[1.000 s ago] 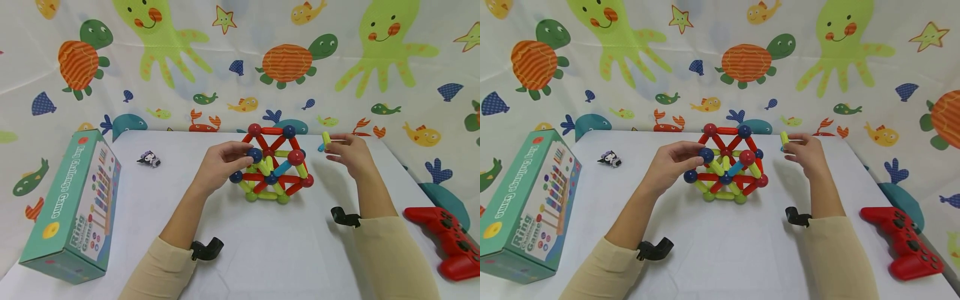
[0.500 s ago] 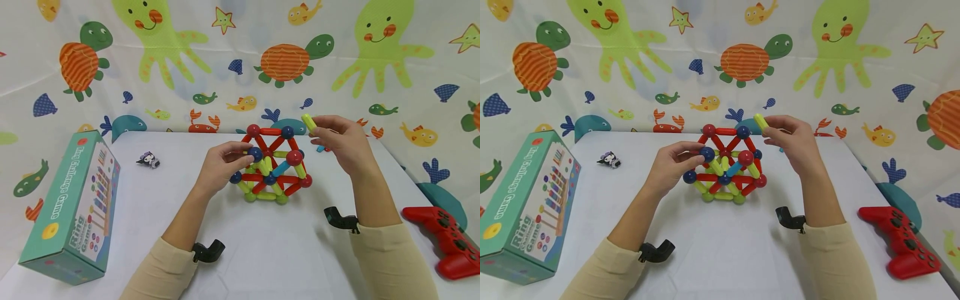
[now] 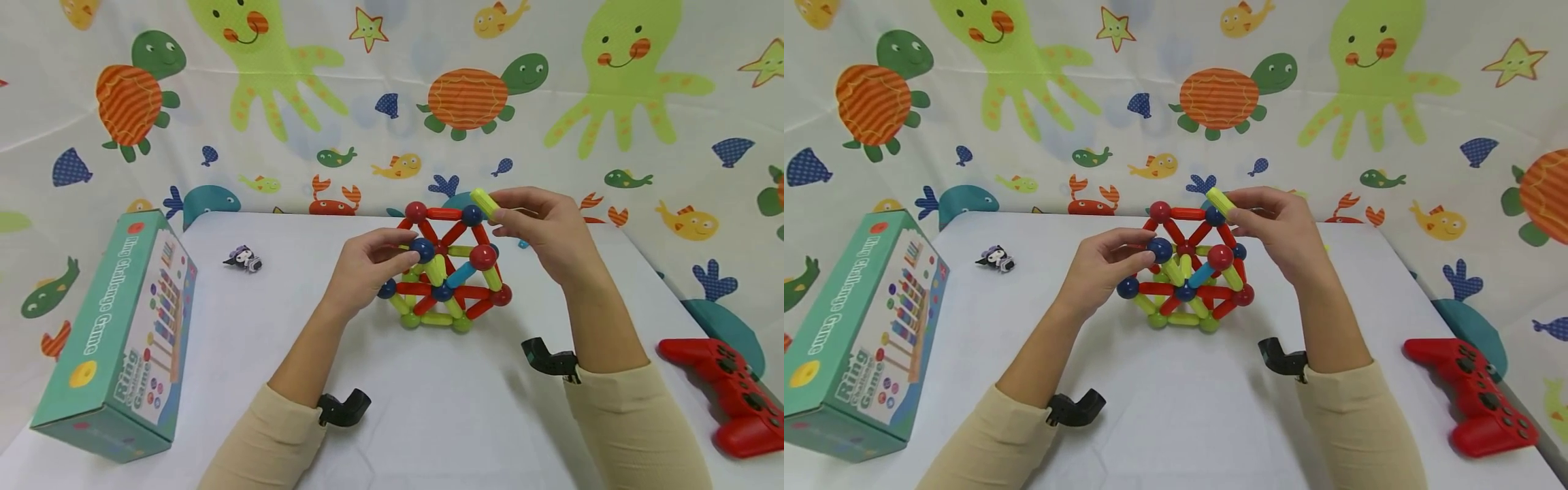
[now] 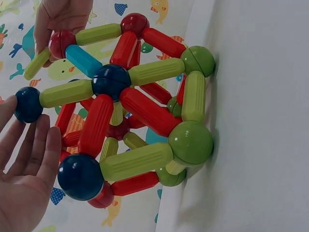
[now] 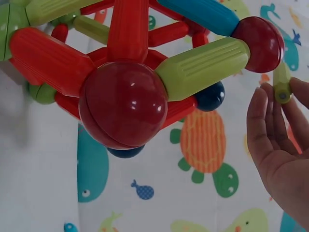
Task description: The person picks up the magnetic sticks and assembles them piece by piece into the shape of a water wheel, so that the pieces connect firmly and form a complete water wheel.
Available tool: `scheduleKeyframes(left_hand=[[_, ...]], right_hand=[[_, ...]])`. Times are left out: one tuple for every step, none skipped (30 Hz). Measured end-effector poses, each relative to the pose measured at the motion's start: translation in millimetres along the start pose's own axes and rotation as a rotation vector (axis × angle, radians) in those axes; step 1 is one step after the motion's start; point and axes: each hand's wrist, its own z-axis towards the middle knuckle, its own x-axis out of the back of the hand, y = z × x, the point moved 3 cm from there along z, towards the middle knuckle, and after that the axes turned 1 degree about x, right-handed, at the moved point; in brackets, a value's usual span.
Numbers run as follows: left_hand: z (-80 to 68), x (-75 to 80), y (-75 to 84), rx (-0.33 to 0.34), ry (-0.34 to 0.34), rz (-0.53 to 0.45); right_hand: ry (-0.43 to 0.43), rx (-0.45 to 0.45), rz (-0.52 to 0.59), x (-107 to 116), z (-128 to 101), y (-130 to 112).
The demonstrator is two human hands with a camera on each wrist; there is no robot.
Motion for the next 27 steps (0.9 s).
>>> scheduleKeyframes(left_hand=[[0.0, 0.8, -0.2, 0.000, 0.000, 0.003], [-0.2, 1.5, -0.1, 0.001, 0.001, 0.007], [-0.1, 2.0, -0.3, -0.001, -0.001, 0.008], [-0.1, 2.5, -0.3, -0.002, -0.002, 0.008], [-0.3, 3.0, -0.3, -0.005, -0.003, 0.008], [-0.4, 3.6, -0.4, -0.006, -0.004, 0.006], [-0.5, 4.4, -0.8, -0.007, -0.003, 0.005], [-0.5, 5.4, -1.2, -0.008, 0.001, 0.005], [-0.5, 6.3, -1.6, -0.010, 0.003, 0.003], [-0.7, 7.3, -1.7, -0.010, 0.009, 0.003], [-0.8, 8.3, -1.7, -0.011, 0.014, 0.003], [-0.8, 9.2, -1.7, -0.011, 0.019, 0.004], [-0.4, 11.5, -1.8, -0.010, 0.024, 0.006], [0.0, 13.7, -2.0, -0.009, 0.027, 0.006], [0.2, 15.9, -1.6, -0.012, 0.030, 0.005], [0.5, 18.0, -1.3, -0.014, 0.033, 0.003], [0.7, 20.2, -0.6, -0.017, 0.037, 0.002], [0.8, 22.5, 0.1, -0.021, 0.043, 0.000], [0.8, 24.8, 1.2, -0.026, 0.049, -0.004], [1.1, 27.1, 1.8, -0.032, 0.054, -0.006], [1.4, 29.3, 2.9, -0.041, 0.060, -0.007], [1.7, 31.3, 4.1, -0.049, 0.062, -0.006], [2.1, 33.5, 5.5, -0.060, 0.065, -0.001], [2.4, 35.3, 6.5, -0.070, 0.065, 0.004], [3.0, 36.9, 7.4, -0.081, 0.063, 0.010], [3.6, 38.3, 8.1, -0.093, 0.060, 0.019], [3.9, 39.5, 9.1, -0.107, 0.057, 0.036]], right_hand=[[-0.002, 0.002, 0.000, -0.4, 0.0, -0.8], [-0.006, 0.003, 0.001, -0.7, -0.1, -1.7], [-0.009, 0.009, -0.004, -1.2, -0.2, -2.7], [-0.012, 0.012, -0.011, -1.9, -0.4, -3.6], [-0.017, 0.016, -0.022, -2.9, -0.4, -4.7], [-0.023, 0.021, -0.027, -4.3, -0.3, -5.8], [-0.031, 0.024, -0.033, -5.7, -0.2, -7.2], [-0.040, 0.030, -0.039, -7.1, 0.1, -8.5], [-0.047, 0.037, -0.047, -8.5, 0.2, -10.0], [-0.055, 0.042, -0.056, -9.9, 0.5, -11.4], [-0.062, 0.049, -0.062, -11.4, 0.7, -12.9], [-0.069, 0.054, -0.066, -12.8, 0.9, -14.6], [-0.076, 0.057, -0.070, -15.5, 2.1, -16.4], [-0.083, 0.063, -0.074, -18.3, 3.3, -18.3], [-0.090, 0.067, -0.084, -21.0, 4.6, -20.1], [-0.101, 0.075, -0.092, -24.1, 5.7, -22.3], [-0.112, 0.082, -0.102, -27.5, 7.0, -24.6], [-0.122, 0.089, -0.110, -30.9, 8.6, -26.7], [-0.132, 0.093, -0.122, -34.6, 10.1, -28.8], [-0.141, 0.093, -0.136, -38.4, 11.5, -30.9], [-0.148, 0.093, -0.153, -42.4, 13.0, -33.0], [-0.157, 0.094, -0.167, -46.8, 14.5, -35.2], [-0.165, 0.093, -0.180, -51.3, 16.1, -37.1], [-0.176, 0.096, -0.192, -55.9, 17.5, -39.1], [-0.191, 0.100, -0.204, -60.7, 18.5, -41.6], [-0.208, 0.109, -0.218, -65.7, 19.7, -43.8], [-0.225, 0.119, -0.229, -70.7, 21.0, -45.8]])
